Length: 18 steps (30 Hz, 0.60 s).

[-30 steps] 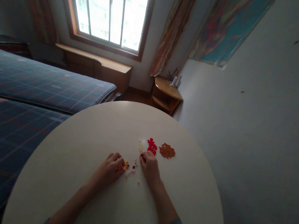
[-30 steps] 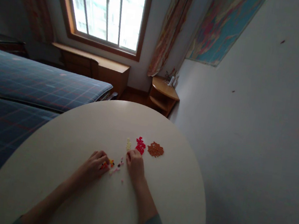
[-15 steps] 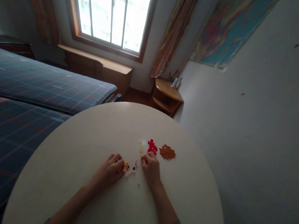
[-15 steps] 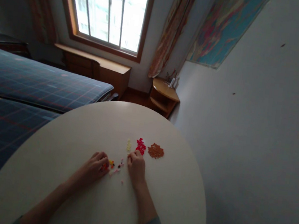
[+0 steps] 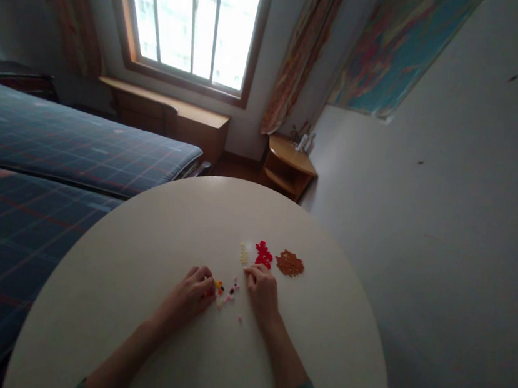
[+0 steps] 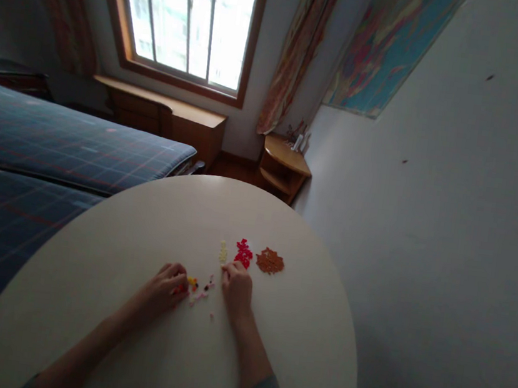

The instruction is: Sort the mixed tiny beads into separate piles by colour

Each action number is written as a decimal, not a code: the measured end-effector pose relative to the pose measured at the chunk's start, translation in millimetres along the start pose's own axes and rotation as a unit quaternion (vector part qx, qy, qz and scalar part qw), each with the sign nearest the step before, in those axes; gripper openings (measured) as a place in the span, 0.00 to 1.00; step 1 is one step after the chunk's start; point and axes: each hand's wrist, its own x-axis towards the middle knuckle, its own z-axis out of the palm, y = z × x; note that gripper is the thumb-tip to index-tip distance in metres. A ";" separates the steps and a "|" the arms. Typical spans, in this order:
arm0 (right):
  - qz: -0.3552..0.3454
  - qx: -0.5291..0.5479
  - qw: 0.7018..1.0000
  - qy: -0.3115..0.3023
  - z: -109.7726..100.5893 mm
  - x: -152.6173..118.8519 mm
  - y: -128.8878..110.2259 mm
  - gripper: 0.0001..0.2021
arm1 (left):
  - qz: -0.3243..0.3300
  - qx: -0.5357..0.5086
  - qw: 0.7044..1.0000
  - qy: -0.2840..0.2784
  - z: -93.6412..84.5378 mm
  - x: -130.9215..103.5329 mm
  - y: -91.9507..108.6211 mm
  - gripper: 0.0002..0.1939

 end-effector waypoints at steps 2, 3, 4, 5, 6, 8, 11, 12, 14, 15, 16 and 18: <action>-0.003 0.003 1.000 0.002 -0.1 0.2 -0.1 0.10 | 0.000 0.001 1.000 -0.006 -0.8 0.0 1.3 0.03; -0.005 0.005 1.000 0.004 -0.3 0.2 -0.3 0.11 | 0.000 0.003 1.000 -0.009 -1.3 0.0 2.0 0.03; -0.007 0.008 1.000 0.005 -0.5 0.3 -0.5 0.11 | 0.000 0.005 1.000 -0.011 -1.7 0.0 2.6 0.03; -0.009 0.010 1.000 0.007 -0.8 0.4 -0.8 0.11 | 0.001 0.008 1.000 -0.012 -2.1 -0.2 3.0 0.04; -0.011 0.012 1.000 0.007 -1.0 0.5 -1.1 0.12 | 0.002 0.010 1.000 -0.014 -2.4 -0.4 3.3 0.05; -0.012 0.012 1.000 0.007 -1.2 0.6 -1.4 0.12 | 0.004 0.012 1.000 -0.017 -3.0 -0.9 3.7 0.07; -0.012 0.013 1.000 0.003 -0.5 0.5 -0.7 0.12 | 0.003 0.014 1.000 -0.016 -3.6 -1.5 3.8 0.09; -0.011 0.015 1.000 0.003 0.1 0.5 -0.1 0.12 | 0.004 0.015 1.000 -0.013 -3.7 -1.6 3.7 0.10; -0.011 0.022 1.000 0.005 1.2 0.3 1.4 0.12 | 0.008 0.013 1.000 -0.006 -3.4 -1.5 2.9 0.09; -0.012 0.025 1.000 0.005 1.7 0.3 2.1 0.12 | 0.008 0.009 1.000 -0.005 -3.0 -1.4 2.1 0.09; -0.012 0.028 1.000 0.006 2.1 0.4 2.7 0.13 | 0.009 0.005 1.000 -0.006 -2.4 -1.4 1.0 0.08; -0.014 0.031 0.999 0.004 2.4 0.8 3.5 0.13 | 0.007 -0.004 1.000 -0.013 -0.9 -1.4 -1.8 0.07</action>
